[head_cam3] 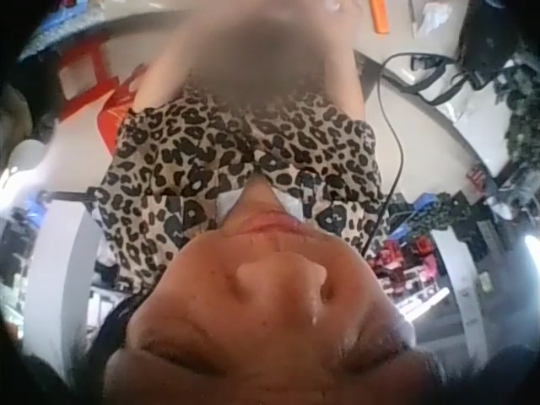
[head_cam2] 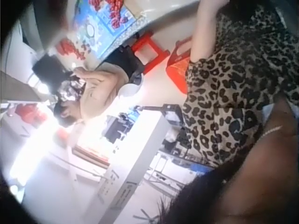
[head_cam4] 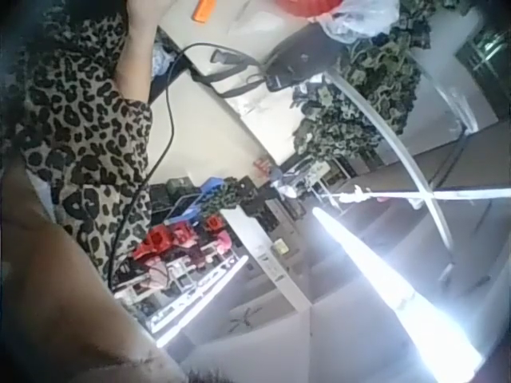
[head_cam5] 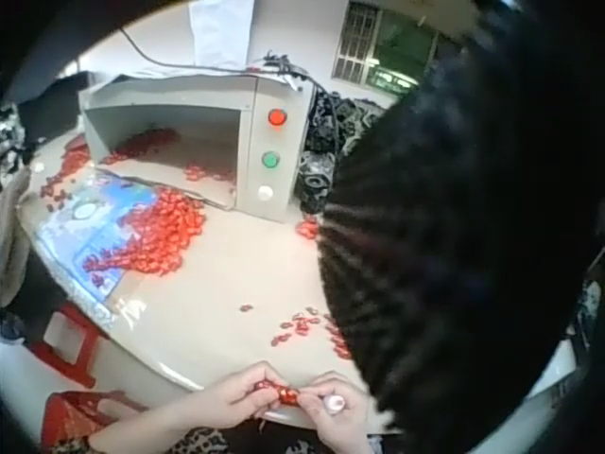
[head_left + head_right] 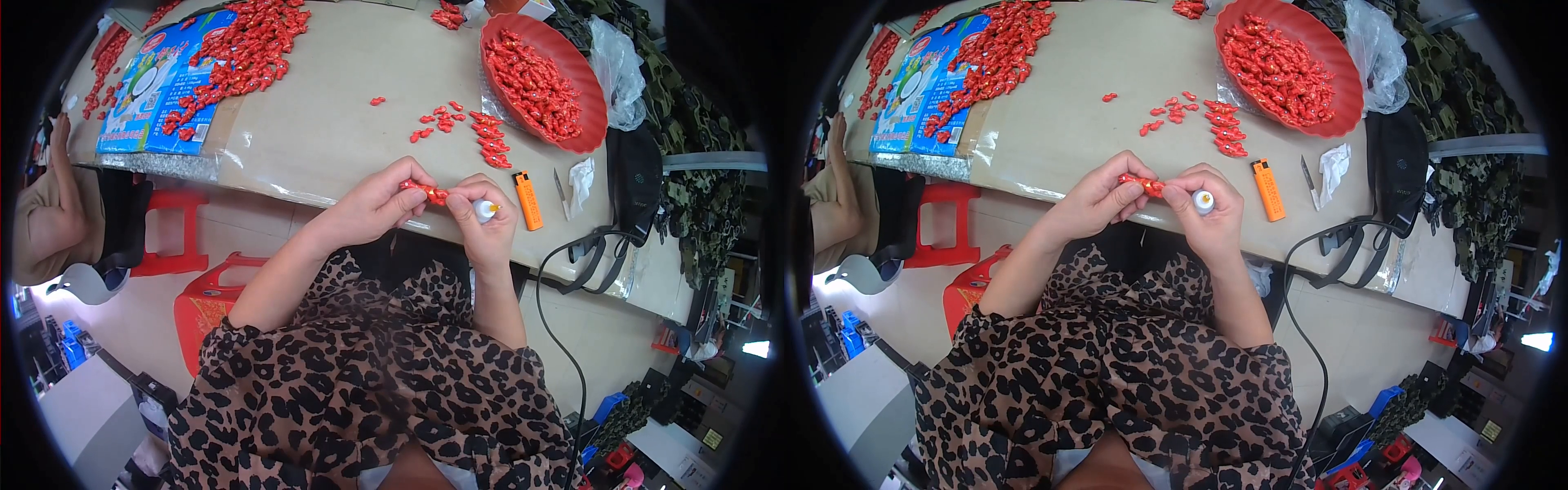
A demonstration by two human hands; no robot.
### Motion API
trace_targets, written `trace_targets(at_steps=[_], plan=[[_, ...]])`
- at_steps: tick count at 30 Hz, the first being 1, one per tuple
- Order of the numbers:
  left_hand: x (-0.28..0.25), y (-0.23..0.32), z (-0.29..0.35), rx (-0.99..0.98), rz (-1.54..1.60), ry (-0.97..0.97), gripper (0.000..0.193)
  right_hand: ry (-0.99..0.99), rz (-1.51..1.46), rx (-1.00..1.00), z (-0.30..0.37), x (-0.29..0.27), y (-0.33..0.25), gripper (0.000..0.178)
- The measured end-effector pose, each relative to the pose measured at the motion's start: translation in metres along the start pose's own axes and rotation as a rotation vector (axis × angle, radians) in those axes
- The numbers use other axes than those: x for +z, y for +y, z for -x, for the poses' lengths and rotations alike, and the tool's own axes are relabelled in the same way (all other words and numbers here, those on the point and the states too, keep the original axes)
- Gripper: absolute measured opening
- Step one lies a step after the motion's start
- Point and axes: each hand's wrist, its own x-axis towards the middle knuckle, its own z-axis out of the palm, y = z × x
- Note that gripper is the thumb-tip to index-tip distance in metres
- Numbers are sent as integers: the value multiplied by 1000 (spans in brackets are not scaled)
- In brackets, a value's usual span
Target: The person applies glue to small red plastic pieces using a squeeze bottle and attaches components together by hand.
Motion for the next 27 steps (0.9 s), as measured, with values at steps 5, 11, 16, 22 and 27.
trace_targets(at_steps=[5, 11, 16, 22, 27], plan=[[2, -1, -1, 24, -48, 22, 16, 2, 5, 14, 1, 0, 0, 7], [2, -2, -1, 32, -67, 42, 15, -10, 32, 42, -1, -1, -2, 7], [2, 0, -1, -18, -3, 49, 15, -30, 21, 68, -2, -2, -1, 6], [3, -2, 0, -33, 19, 61, 14, -50, 23, 47, -2, -2, 0, 6], [4, 2, 0, 7, -93, 56, 12, -88, 37, 30, -3, -5, 1, 7]])
